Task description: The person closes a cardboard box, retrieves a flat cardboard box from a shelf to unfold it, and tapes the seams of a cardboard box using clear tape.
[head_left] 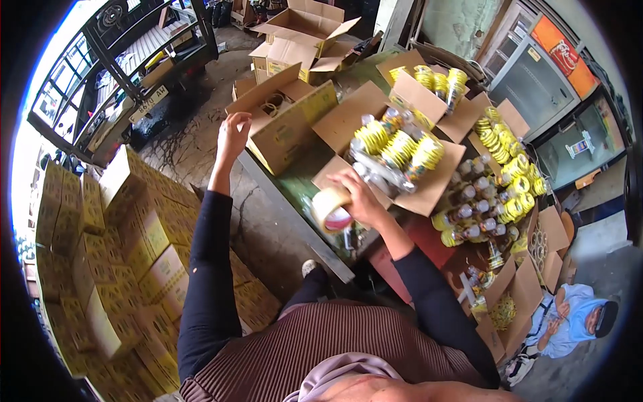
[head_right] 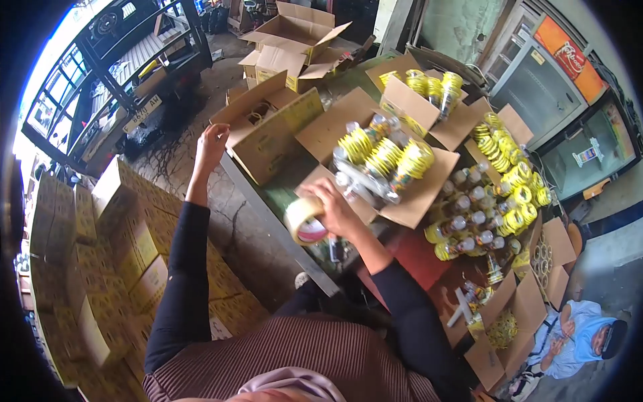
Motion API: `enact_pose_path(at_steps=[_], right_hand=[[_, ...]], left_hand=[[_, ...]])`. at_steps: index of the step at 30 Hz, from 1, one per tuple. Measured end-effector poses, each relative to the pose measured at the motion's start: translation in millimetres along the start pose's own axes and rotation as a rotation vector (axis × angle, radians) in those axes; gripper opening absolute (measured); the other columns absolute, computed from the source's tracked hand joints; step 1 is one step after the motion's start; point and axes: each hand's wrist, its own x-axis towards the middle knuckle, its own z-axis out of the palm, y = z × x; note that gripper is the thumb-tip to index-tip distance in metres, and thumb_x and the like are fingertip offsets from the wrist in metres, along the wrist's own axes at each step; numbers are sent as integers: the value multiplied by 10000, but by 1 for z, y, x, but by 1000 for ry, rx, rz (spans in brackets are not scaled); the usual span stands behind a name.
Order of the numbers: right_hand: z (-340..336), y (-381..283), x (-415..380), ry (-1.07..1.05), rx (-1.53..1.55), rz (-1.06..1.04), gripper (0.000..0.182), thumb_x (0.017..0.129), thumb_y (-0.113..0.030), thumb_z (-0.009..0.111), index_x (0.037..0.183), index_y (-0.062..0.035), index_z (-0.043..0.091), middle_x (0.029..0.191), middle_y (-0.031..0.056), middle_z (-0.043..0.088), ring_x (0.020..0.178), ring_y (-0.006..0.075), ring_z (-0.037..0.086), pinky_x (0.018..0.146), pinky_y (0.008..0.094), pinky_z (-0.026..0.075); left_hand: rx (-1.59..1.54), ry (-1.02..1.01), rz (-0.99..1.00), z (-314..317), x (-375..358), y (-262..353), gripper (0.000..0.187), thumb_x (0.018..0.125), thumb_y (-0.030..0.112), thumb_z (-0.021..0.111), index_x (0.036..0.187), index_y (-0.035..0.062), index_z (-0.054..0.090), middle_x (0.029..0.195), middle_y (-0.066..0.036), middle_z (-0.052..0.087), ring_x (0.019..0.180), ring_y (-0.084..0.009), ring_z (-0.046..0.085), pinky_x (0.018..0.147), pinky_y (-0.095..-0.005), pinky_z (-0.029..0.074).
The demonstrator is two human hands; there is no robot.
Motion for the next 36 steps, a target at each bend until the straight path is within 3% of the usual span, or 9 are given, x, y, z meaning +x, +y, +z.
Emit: enact_pose_path(at_steps=[3,10,14,21,25,27,29,31,36], right_hand=[[37,27,101,-54,-25,-57,656,636,68,672,1250,-64,484,1185,146,457,1117,325,496,956,382,437],[98,100,227,-273,-278,21,737,717,132,490,1390,-123,331,1397,153,347,1190,346,479,974,394,452],[100,109,232,-361,-293,213,664,721,116,498,1345,-89,400,1334,153,415,1167,335,495,937,398,468],[103,127,231,-3,-288,-196,340,826,20,426,1139,18,562,1162,202,503,1118,335,524,953,363,451],[79,68,242,191,-198,-449,267,900,-91,412,1095,10,563,1090,216,531,1060,329,545,909,370,460],[67,43,235,221,-155,-440,237,928,-136,412,1054,-9,568,1054,192,538,1030,315,549,884,366,469],[25,-29,213,119,-132,-285,205,922,-141,459,1042,-27,579,1026,158,530,1009,293,549,853,358,483],[1,-74,180,185,-260,-281,208,888,-128,523,1054,-20,585,1007,101,508,981,249,552,854,355,496],[-69,-132,63,235,-385,-339,319,730,83,623,1028,-9,556,1044,72,511,1000,213,541,821,340,557]], left_hand=[[344,-26,109,26,65,-88,259,799,184,638,1032,72,654,1048,-104,637,993,-297,574,883,-381,440],[622,-279,-159,50,112,-105,429,759,327,678,1141,138,632,1130,-57,612,1086,-281,528,906,-421,414],[591,-312,-29,72,117,-138,207,769,282,641,882,119,699,944,-73,658,937,-266,613,798,-423,448],[587,88,203,58,147,-163,122,811,199,590,828,109,672,880,-62,642,861,-267,605,741,-404,479],[945,39,143,-36,170,-86,195,859,303,547,851,139,653,897,-50,650,851,-241,632,721,-372,498],[768,73,320,-82,175,-63,232,873,302,540,907,106,659,926,-76,651,879,-276,624,732,-389,493],[752,29,103,-111,182,-51,261,889,314,537,1010,126,672,981,-105,653,919,-305,615,760,-388,481],[302,45,289,-125,196,-83,214,900,174,549,940,-5,660,893,-141,636,797,-269,601,737,-342,455],[198,-18,285,-131,110,100,191,866,127,594,906,-56,634,820,-144,606,743,-234,577,696,-332,436]])
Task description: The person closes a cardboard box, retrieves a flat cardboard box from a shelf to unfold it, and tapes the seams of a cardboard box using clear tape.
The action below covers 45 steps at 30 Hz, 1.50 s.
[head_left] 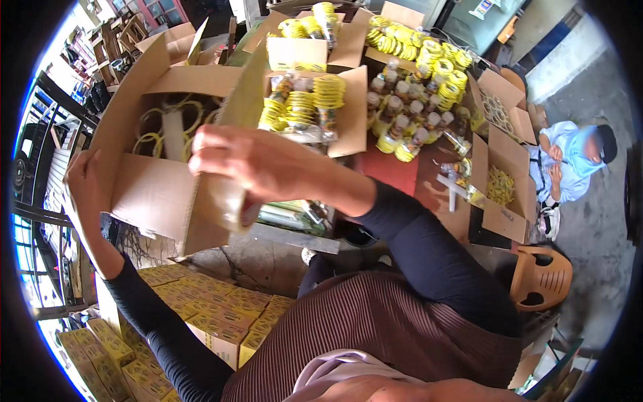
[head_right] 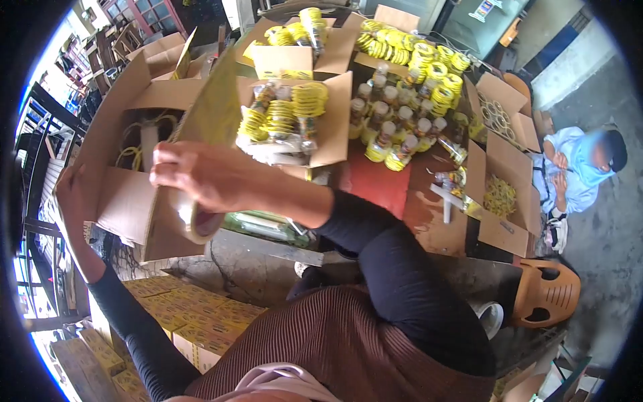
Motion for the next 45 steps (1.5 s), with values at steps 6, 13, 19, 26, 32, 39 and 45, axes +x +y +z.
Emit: enact_pose_path(at_steps=[6,13,19,26,32,39,45], right_hand=[[-170,-65,-133,-250,-70,200,371,657,92,576,997,-46,522,1061,87,491,1013,257,569,802,354,562],[-268,-130,-278,-342,-187,430,392,654,97,579,1016,-45,539,1008,56,484,957,246,564,785,361,504],[-261,-125,-387,-375,-129,591,315,685,88,537,970,-46,532,988,59,500,946,252,559,797,361,490],[-229,-96,-491,-459,-213,603,217,762,33,515,951,-66,550,983,52,496,911,234,565,817,354,496],[-226,-92,-506,-416,-291,552,321,815,-1,481,1114,-89,561,1175,56,466,882,228,585,817,346,497],[-244,-118,-511,-264,-148,903,760,637,178,484,1358,0,325,1364,156,306,1071,352,527,875,390,481],[-216,-103,-508,-263,-97,878,715,645,149,513,1339,39,378,1470,135,270,1309,293,355,1064,346,370]], left_hand=[[67,-29,153,-6,-81,235,158,847,232,618,837,79,656,811,-77,630,700,-279,611,641,-345,465],[-209,-113,199,63,-177,387,93,809,136,645,777,51,665,743,-101,629,657,-260,612,634,-357,479],[-239,-265,111,155,-269,437,148,817,163,619,759,30,646,768,-124,608,734,-297,586,678,-398,459],[-255,-315,46,215,-358,449,107,806,106,607,747,17,606,790,-135,558,735,-329,552,679,-415,446],[-212,-419,137,222,-385,459,145,781,77,585,911,13,592,879,-148,558,825,-322,555,739,-419,447],[-581,-813,86,209,-354,440,487,833,179,583,1296,58,500,1105,-176,565,992,-341,573,878,-412,451],[-640,-768,426,227,-351,433,459,897,210,513,1321,40,467,1362,-163,436,1170,-344,485,1001,-434,362]])
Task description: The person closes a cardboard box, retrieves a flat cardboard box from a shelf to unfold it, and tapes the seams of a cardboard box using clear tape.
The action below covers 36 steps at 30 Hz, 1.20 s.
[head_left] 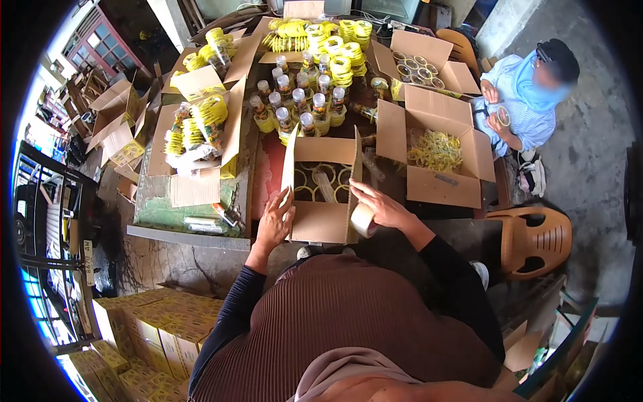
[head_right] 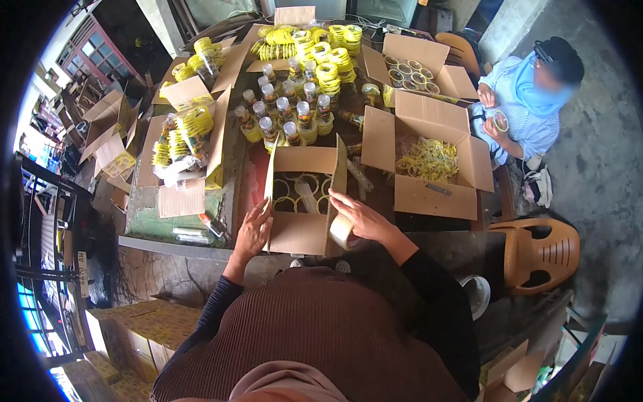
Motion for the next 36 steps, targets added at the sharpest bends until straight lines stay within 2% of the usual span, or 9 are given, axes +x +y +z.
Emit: enact_pose_path(at_steps=[5,9,13,19,20,25,28,30,36], right_hand=[[11,2,22,-65,-37,26,695,655,148,467,1337,32,398,1474,125,283,1310,261,360,1077,326,350],[41,13,28,-192,-24,184,690,661,141,433,1339,10,413,1472,58,313,1265,266,422,1067,325,360],[47,13,29,-211,-38,228,719,665,136,434,1360,-46,407,1456,9,347,1231,272,455,1041,333,388],[54,7,37,-105,-91,295,721,653,145,455,1334,-92,459,1383,42,447,1140,282,529,917,352,464],[56,6,43,-137,-127,373,668,687,116,459,1318,-103,480,1318,31,514,1078,283,568,863,349,486],[56,2,52,-205,-175,507,536,714,92,459,1209,-74,580,1285,0,545,1060,261,580,852,336,493],[66,15,35,-90,-34,436,541,697,116,455,1190,-63,588,1314,35,525,1090,272,569,861,347,486],[69,27,22,268,153,156,421,697,110,481,1067,-42,612,1236,108,565,1098,289,564,879,355,470],[50,-5,-6,600,315,519,409,727,37,615,1108,-28,482,974,147,584,932,300,592,829,367,454]], left_hand=[[24,-66,148,16,8,-4,411,918,186,460,1295,26,488,1388,-122,428,1179,-356,472,1004,-439,372],[277,-205,236,68,-6,-23,398,869,255,521,1195,31,560,1386,-97,441,1273,-274,394,1014,-441,370],[107,-78,218,65,-1,-13,281,854,207,548,1008,-5,650,1244,-161,555,1157,-297,511,978,-406,396],[91,-42,136,60,6,-2,443,829,426,606,960,5,657,1195,-136,592,1093,-292,543,928,-441,408],[85,4,123,61,8,2,423,752,386,704,925,3,654,1157,-147,602,1049,-314,553,914,-411,421],[178,-29,128,86,6,-4,591,639,314,787,1082,-8,563,1112,-132,546,1057,-316,508,935,-425,394],[245,-80,36,91,9,-3,754,618,369,780,1228,36,487,1172,-121,476,1096,-303,454,980,-439,334],[219,-71,33,87,12,1,750,613,320,790,1246,59,482,1151,-123,484,1075,-310,465,963,-429,357],[177,-45,14,83,13,12,739,586,223,820,1250,126,511,1107,-123,498,993,-332,486,859,-438,418]])
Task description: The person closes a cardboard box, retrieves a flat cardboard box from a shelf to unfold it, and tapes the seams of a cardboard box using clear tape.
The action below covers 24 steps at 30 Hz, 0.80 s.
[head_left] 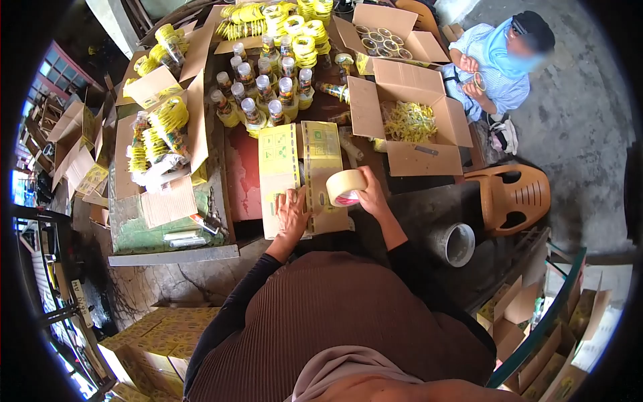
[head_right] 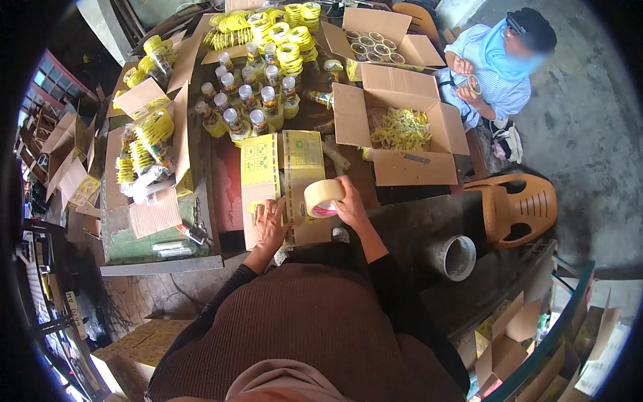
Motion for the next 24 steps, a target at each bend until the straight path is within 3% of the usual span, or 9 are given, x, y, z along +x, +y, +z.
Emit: enact_pose_path(at_steps=[2,5,6,7,10,15,18,21,24], right_hand=[[-9,-7,-2,96,-55,110,496,745,-130,721,1136,-19,436,980,174,571,922,316,581,819,383,455],[-27,-21,2,18,-57,84,577,745,-202,736,1161,10,397,1042,202,538,976,333,556,848,396,441],[-34,-15,3,-63,-51,55,587,780,-227,714,1179,31,369,1100,220,497,1022,337,528,876,400,425],[-38,-5,7,-70,-43,48,587,780,-227,714,1179,31,369,1100,220,497,1022,337,528,876,400,425],[-55,3,11,-158,260,19,444,833,-164,663,1158,-15,400,1037,102,506,999,189,501,864,329,419],[-93,-14,24,-382,165,-9,429,826,-212,699,1105,-16,438,994,95,517,948,164,507,825,306,426],[-94,9,28,-395,231,-3,467,798,-253,722,1082,-9,443,952,139,577,880,224,574,783,342,453],[-92,26,35,-385,651,132,322,831,-150,681,1012,-32,441,912,71,564,869,139,547,772,285,440],[-105,24,41,-408,678,264,275,830,-87,661,993,-55,442,890,37,555,850,98,522,758,256,426]], left_hand=[[22,-21,-31,2,1,1,751,587,263,817,1258,133,507,1114,-124,500,1010,-327,490,893,-450,395],[12,-4,-105,8,3,9,750,562,268,829,1234,136,524,1116,-117,504,1011,-328,501,915,-471,377],[38,14,-114,8,3,11,729,548,241,838,1207,131,547,1087,-110,500,975,-320,499,857,-452,405],[69,29,-118,9,4,13,708,534,214,847,1180,125,571,1057,-104,496,938,-313,496,800,-432,433],[135,53,-170,13,7,22,765,497,226,860,1192,118,560,1051,-96,495,924,-303,501,782,-426,438],[162,35,-275,15,12,29,849,442,188,867,1222,110,539,1056,-88,501,904,-305,523,782,-426,441],[165,41,-322,16,12,34,846,446,148,863,1227,108,541,1073,-85,509,930,-308,537,798,-425,443],[136,70,-351,21,9,34,850,419,153,868,1209,139,556,1106,-75,514,959,-292,542,843,-428,413],[141,71,-374,24,8,32,857,418,140,868,1216,142,557,1114,-69,515,970,-288,546,847,-459,406]])
